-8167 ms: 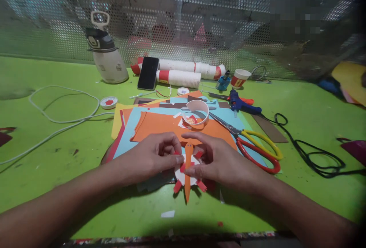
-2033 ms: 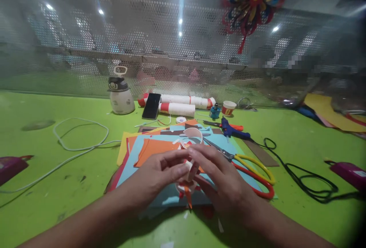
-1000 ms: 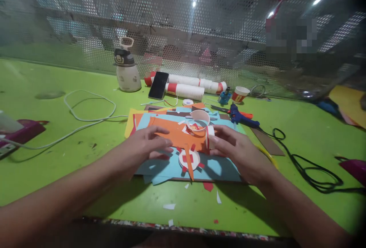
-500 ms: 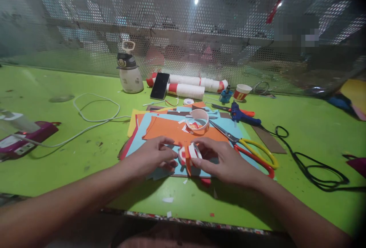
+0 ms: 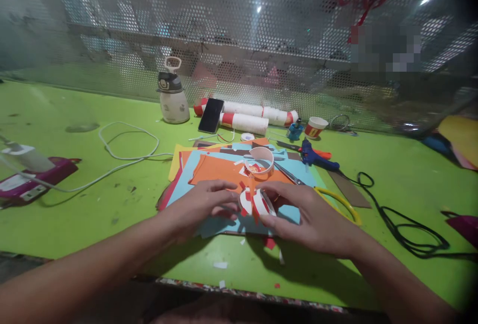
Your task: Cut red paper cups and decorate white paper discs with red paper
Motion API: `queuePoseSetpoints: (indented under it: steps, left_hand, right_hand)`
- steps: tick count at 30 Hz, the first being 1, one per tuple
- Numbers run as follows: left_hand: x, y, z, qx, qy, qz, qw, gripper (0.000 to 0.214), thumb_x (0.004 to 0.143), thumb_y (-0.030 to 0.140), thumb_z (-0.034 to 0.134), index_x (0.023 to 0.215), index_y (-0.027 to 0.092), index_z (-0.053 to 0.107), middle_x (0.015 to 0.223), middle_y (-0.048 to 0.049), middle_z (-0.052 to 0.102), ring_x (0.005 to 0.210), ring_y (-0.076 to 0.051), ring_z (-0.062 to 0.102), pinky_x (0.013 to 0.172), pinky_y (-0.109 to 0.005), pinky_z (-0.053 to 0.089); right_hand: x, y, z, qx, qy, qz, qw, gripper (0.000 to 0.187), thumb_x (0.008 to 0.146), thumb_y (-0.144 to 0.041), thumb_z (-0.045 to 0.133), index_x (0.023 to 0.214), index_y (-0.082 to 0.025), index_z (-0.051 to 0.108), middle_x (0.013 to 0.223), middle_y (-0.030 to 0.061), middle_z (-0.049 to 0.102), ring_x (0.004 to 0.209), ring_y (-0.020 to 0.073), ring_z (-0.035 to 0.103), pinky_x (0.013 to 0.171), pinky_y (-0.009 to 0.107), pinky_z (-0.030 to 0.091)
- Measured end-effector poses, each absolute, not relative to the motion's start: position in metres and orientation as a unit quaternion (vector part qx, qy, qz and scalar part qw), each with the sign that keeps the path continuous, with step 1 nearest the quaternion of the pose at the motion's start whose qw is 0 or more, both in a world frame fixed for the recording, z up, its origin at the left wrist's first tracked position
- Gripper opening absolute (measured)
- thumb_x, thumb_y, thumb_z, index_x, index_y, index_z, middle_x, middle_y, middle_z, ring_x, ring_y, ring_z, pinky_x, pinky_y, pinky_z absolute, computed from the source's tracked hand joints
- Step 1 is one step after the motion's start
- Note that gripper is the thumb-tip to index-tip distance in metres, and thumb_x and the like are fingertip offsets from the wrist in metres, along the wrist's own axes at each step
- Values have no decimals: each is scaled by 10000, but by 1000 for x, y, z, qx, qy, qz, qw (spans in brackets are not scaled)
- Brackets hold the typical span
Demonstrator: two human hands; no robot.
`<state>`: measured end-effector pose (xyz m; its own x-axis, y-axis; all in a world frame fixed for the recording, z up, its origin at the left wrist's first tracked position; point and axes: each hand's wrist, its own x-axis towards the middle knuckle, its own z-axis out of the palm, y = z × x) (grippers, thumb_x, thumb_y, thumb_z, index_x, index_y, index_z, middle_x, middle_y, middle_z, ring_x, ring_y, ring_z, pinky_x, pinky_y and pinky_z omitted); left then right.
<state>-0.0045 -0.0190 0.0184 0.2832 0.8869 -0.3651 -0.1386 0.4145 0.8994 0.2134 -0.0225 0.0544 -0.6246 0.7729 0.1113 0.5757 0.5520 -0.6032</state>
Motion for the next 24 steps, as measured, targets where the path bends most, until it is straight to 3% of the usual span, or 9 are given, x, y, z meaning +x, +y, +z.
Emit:
queuePoseSetpoints:
  steps: [5,8,11,19,24]
  left_hand:
    - [-5,-25,14,321,297,387,812,237,771,150,689,1008,140,702,983,-94,705,893,-188,655,827,-326,511]
    - [0,-30,13,324,184,366,853,259,843,165,627,1091,129,692,1028,-123,688,926,-199,649,894,-355,485]
    - [3,-31,17,367,110,350,855,330,880,229,614,1189,119,652,998,-135,675,872,-192,639,834,-333,490]
    - [-2,-26,20,395,110,373,832,281,888,242,619,1138,129,681,1054,-150,693,867,-195,649,881,-364,472]
    - [-6,-14,21,400,118,392,820,253,876,219,640,1116,148,680,1082,-144,690,870,-193,657,824,-349,504]
  right_hand:
    - [220,-29,84,-347,-889,245,171,150,889,-256,583,1028,-227,630,904,7,691,760,161,621,668,279,508]
    - [220,-32,103,-316,-908,221,162,108,867,-248,612,972,-244,635,853,-5,691,714,156,618,641,271,516]
    - [218,-33,116,-297,-916,210,168,100,860,-250,619,955,-264,647,905,-1,715,759,169,653,657,272,541]
    - [216,-34,121,-283,-925,168,190,419,799,-222,687,1201,-307,608,1059,1,733,858,185,701,682,266,576]
    - [224,-25,115,-350,-892,170,231,492,859,-302,658,1333,-321,525,1113,29,709,1030,241,671,852,351,567]
